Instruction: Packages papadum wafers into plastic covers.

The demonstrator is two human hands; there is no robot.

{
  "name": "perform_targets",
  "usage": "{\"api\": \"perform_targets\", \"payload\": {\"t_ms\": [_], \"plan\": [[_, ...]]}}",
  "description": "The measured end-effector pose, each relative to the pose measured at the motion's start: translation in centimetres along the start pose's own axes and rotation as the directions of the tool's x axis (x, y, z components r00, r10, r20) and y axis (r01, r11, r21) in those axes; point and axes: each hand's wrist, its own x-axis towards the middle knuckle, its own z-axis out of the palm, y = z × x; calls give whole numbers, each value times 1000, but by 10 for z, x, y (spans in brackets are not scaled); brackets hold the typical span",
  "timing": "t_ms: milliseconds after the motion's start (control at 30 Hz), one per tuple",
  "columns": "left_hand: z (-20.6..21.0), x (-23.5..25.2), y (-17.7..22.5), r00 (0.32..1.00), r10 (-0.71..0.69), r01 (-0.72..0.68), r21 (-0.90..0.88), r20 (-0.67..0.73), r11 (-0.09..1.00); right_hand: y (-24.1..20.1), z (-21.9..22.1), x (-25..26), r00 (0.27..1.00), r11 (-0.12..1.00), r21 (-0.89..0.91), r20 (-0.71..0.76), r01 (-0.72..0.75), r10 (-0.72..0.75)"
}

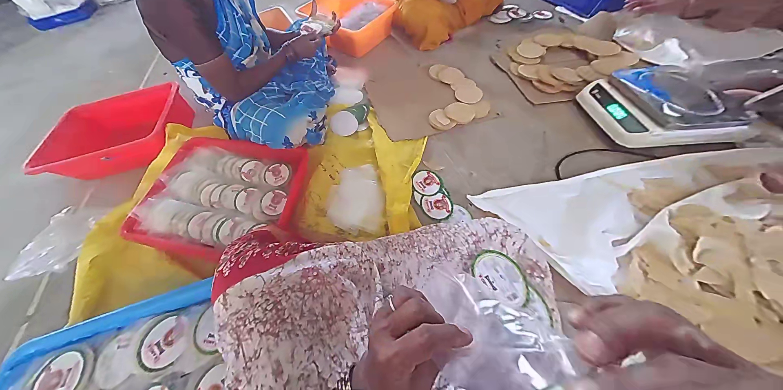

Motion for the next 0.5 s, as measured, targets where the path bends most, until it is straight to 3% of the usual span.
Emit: {"api": "perform_targets", "payload": {"t_ms": [100,267,400,500], "plan": [[1,1,1,1000,-13,14,-71,6,997,13,8,4,998,1000,-22,64,-9,10],[5,-9,6,973,-228,232,-259,44,938,37,13,0,992,992,-27,24,-123,124],[8,-15,16,903,-405,419,-510,144,752,47,26,-9,948,950,-53,-106,-308,301],[8,-15,22,820,-522,546,-593,235,592,64,29,-16,933,936,-36,-106,-350,345]]}}
